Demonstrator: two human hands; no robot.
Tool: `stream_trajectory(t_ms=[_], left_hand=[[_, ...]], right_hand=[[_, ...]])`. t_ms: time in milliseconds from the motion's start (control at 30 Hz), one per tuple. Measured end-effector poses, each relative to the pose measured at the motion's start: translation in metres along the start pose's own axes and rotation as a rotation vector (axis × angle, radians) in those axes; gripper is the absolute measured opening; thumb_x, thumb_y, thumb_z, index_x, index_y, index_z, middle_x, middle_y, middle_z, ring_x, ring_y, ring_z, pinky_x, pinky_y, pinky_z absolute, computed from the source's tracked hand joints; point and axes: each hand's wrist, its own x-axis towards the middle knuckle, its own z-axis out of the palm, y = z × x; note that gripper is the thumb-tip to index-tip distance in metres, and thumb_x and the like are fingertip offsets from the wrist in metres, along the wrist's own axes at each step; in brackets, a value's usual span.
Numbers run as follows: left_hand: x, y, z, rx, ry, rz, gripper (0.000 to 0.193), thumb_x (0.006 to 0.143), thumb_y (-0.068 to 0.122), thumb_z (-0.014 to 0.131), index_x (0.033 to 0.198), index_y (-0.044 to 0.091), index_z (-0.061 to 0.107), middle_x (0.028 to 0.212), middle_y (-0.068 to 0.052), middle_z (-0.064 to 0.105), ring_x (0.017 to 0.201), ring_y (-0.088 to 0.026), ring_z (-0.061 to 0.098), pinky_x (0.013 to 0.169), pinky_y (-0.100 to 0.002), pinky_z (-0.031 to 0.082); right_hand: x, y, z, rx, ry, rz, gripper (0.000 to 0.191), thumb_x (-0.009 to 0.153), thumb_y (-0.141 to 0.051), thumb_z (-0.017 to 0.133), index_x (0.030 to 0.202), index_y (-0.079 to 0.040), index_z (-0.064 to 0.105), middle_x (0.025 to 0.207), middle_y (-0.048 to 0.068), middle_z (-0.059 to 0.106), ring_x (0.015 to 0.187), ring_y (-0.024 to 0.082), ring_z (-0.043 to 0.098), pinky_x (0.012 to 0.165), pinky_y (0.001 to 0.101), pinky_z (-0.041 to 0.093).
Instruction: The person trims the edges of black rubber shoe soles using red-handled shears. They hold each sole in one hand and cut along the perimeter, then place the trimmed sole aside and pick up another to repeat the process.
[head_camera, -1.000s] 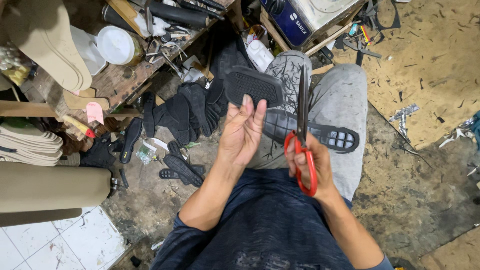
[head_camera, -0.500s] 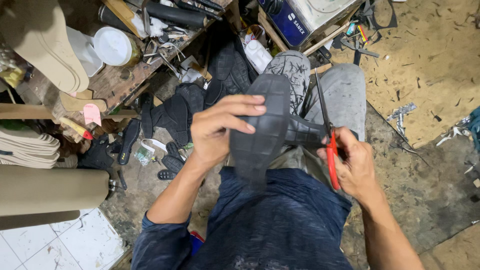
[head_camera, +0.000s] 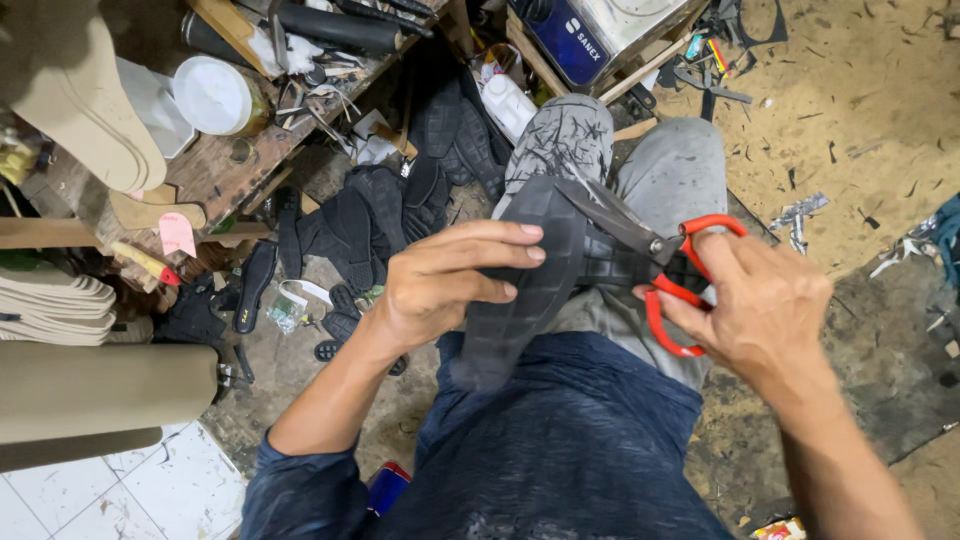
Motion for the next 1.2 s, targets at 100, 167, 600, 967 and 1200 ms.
stream_trajectory(t_ms=[100,167,600,967,1200], left_hand=[[0.001,0.002,-0.003,-0.018,-0.042,0.025,0.014,0.074,-0.013,0.07,0.084,-0.004,0.069,0.116,-0.017,0.073,0.127,-0.037,0.066,0.109,-0.047,0.058],[0.0,0.006,-0.007,-0.053,-0.081,0.015,0.012,0.074,-0.012,0.071,0.084,-0.005,0.069,0.116,-0.018,0.073,0.127,-0.038,0.066,0.108,-0.048,0.057],[0.002,0.02,-0.012,-0.188,-0.118,0.013,0.012,0.075,-0.008,0.07,0.086,-0.005,0.07,0.117,-0.02,0.073,0.125,-0.041,0.067,0.105,-0.049,0.06],[0.003,0.018,-0.015,-0.149,-0.099,0.049,0.014,0.076,-0.008,0.067,0.089,-0.004,0.069,0.117,-0.021,0.072,0.126,-0.042,0.066,0.106,-0.051,0.058],[0.003,0.018,-0.016,-0.115,-0.108,0.04,0.012,0.076,-0.007,0.068,0.088,-0.005,0.069,0.117,-0.021,0.073,0.126,-0.042,0.066,0.106,-0.051,0.058]], right_hand=[[0.006,0.019,-0.009,-0.083,-0.059,-0.106,0.064,0.076,-0.068,0.076,0.094,-0.007,0.067,0.072,0.008,0.065,0.058,0.023,0.06,0.055,0.0362,0.044],[0.007,0.027,-0.017,-0.109,-0.015,-0.205,0.06,0.077,-0.066,0.073,0.096,-0.009,0.067,0.078,0.005,0.067,0.067,0.021,0.064,0.059,0.0335,0.043],[0.008,0.035,-0.034,-0.066,-0.032,-0.305,0.053,0.08,-0.061,0.074,0.088,-0.01,0.065,0.072,0.002,0.064,0.062,0.021,0.063,0.064,0.0352,0.043],[0.005,0.032,-0.039,-0.116,-0.001,-0.258,0.057,0.076,-0.064,0.073,0.093,-0.01,0.064,0.072,0.002,0.061,0.061,0.021,0.06,0.061,0.0329,0.042],[0.003,0.036,-0.036,-0.077,-0.033,-0.273,0.056,0.077,-0.064,0.074,0.097,-0.012,0.067,0.071,0.0,0.061,0.061,0.021,0.059,0.063,0.033,0.042]])
